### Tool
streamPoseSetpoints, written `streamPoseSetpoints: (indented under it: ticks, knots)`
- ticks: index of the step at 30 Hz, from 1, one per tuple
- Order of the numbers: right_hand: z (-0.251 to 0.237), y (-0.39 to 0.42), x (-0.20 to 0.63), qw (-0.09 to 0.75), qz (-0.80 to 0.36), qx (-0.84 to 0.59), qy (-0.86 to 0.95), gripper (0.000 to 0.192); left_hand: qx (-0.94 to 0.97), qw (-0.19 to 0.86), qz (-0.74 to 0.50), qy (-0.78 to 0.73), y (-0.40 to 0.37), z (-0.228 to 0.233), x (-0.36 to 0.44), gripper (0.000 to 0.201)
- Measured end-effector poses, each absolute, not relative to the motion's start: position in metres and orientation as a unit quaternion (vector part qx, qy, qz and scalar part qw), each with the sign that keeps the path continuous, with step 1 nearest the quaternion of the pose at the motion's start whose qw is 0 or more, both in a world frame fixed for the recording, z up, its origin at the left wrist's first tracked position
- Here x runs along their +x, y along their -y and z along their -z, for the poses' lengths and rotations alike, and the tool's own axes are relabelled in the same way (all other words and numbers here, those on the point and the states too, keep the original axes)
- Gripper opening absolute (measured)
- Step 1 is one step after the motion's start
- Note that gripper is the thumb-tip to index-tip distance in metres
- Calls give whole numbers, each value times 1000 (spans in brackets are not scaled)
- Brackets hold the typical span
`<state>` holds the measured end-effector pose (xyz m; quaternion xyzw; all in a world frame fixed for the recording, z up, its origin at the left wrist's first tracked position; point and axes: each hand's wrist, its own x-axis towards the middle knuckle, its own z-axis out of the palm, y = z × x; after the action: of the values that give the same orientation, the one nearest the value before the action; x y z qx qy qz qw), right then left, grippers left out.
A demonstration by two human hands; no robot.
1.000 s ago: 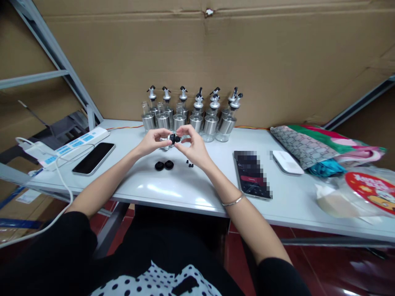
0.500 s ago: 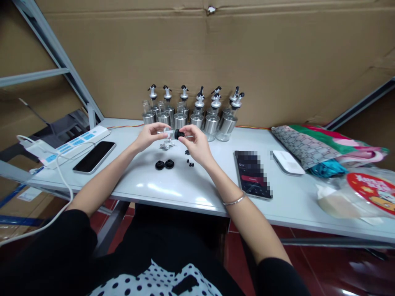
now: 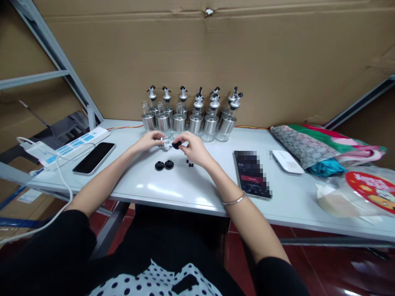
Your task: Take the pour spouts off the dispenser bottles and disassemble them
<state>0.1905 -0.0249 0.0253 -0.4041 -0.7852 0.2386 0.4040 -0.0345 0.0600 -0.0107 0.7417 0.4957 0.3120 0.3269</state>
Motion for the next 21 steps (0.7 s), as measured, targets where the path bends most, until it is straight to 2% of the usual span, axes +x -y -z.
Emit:
streamPoseSetpoints:
  ticks: [3, 7, 13, 21]
  knots:
    - [-22, 25, 192, 295, -203, -413, 837, 29, 755, 312, -292, -497, -58, 8, -32, 23]
    - [-16, 27, 190, 221, -168, -416, 866, 32, 771, 305, -278, -485, -51, 3, -31, 29]
    - [-8, 27, 184, 206, -150, -394, 883, 32, 847, 271, -218, -402, -42, 4, -27, 53]
    - [-10, 30, 179, 234, -224, -379, 867, 33, 857, 222, -248, -395, -42, 27, -12, 37]
